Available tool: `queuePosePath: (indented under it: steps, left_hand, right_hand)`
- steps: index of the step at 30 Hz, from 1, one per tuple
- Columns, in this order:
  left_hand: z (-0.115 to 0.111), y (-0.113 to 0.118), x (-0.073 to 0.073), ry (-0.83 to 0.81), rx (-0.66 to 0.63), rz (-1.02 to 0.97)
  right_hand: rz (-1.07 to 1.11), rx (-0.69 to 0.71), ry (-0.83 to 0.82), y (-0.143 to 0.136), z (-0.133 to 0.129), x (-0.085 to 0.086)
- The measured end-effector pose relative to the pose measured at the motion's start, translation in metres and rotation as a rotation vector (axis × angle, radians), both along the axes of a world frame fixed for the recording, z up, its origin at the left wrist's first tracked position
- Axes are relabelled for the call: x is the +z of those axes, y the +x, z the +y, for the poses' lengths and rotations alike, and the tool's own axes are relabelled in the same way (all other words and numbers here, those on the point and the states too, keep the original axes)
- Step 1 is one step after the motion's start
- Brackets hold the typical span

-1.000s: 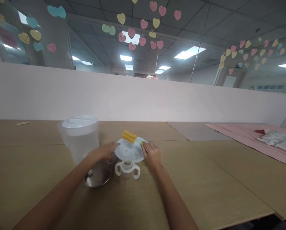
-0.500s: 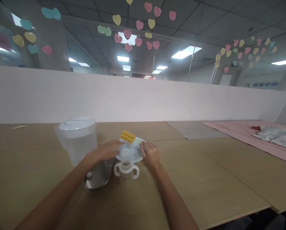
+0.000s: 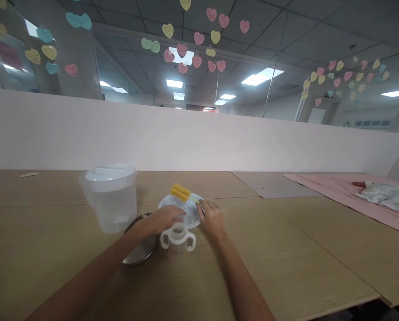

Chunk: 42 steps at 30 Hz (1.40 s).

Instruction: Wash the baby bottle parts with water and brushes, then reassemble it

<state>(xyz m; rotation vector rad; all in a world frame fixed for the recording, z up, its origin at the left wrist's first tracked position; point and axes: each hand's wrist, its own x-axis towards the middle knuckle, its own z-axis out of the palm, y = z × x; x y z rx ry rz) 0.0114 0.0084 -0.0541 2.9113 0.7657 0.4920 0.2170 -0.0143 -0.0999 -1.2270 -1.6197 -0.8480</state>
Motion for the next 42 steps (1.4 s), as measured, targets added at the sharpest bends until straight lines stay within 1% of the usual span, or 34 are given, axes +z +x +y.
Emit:
queuePosePath:
  steps: [3,5,9,14,17,20,22,28,32,34,37,40,42]
  left_hand:
    - [-0.001,0.006,-0.005,-0.07,-0.147,-0.027]
    - [0.0,0.007,-0.008,-0.12,-0.178,-0.054]
    - [0.005,0.008,-0.014,-0.148,-0.161,-0.09]
    - [0.009,0.008,-0.019,-0.133,-0.116,-0.095]
    - [0.009,0.009,-0.023,-0.112,-0.129,-0.123]
    - [0.008,0.01,-0.023,-0.101,-0.142,-0.149]
    - [0.006,0.01,-0.02,-0.111,-0.127,-0.149]
    - [0.002,0.008,-0.014,-0.155,-0.024,-0.114]
    - [0.004,0.011,-0.017,-0.149,0.012,-0.134]
    - [0.006,0.013,-0.02,-0.172,0.078,-0.168]
    - [0.009,0.016,-0.022,-0.246,0.159,-0.203]
    - [0.009,0.017,-0.022,-0.288,0.169,-0.198]
    - [0.007,0.017,-0.02,-0.275,0.162,-0.178]
  right_hand:
    - [0.0,-0.004,-0.003,0.0,0.0,0.0]
    - [-0.002,0.0,-0.012,-0.001,-0.001,0.001]
    - [-0.004,0.0,-0.021,-0.001,-0.002,0.001]
    - [-0.012,0.003,-0.029,-0.001,-0.003,0.0]
    - [-0.013,0.0,-0.031,-0.002,-0.003,0.001]
    - [-0.018,-0.004,-0.025,-0.002,-0.003,0.001]
    - [-0.019,-0.002,-0.027,-0.002,-0.003,0.001]
    - [-0.009,-0.001,-0.051,-0.001,-0.002,-0.001]
    - [-0.011,0.009,-0.067,0.001,-0.001,-0.003]
    - [-0.013,0.008,-0.068,0.001,-0.001,-0.003]
    - [-0.001,0.002,-0.062,-0.001,-0.001,-0.002]
    - [0.011,-0.007,-0.064,-0.002,-0.002,-0.001]
    - [0.012,-0.016,-0.067,-0.002,-0.002,0.0]
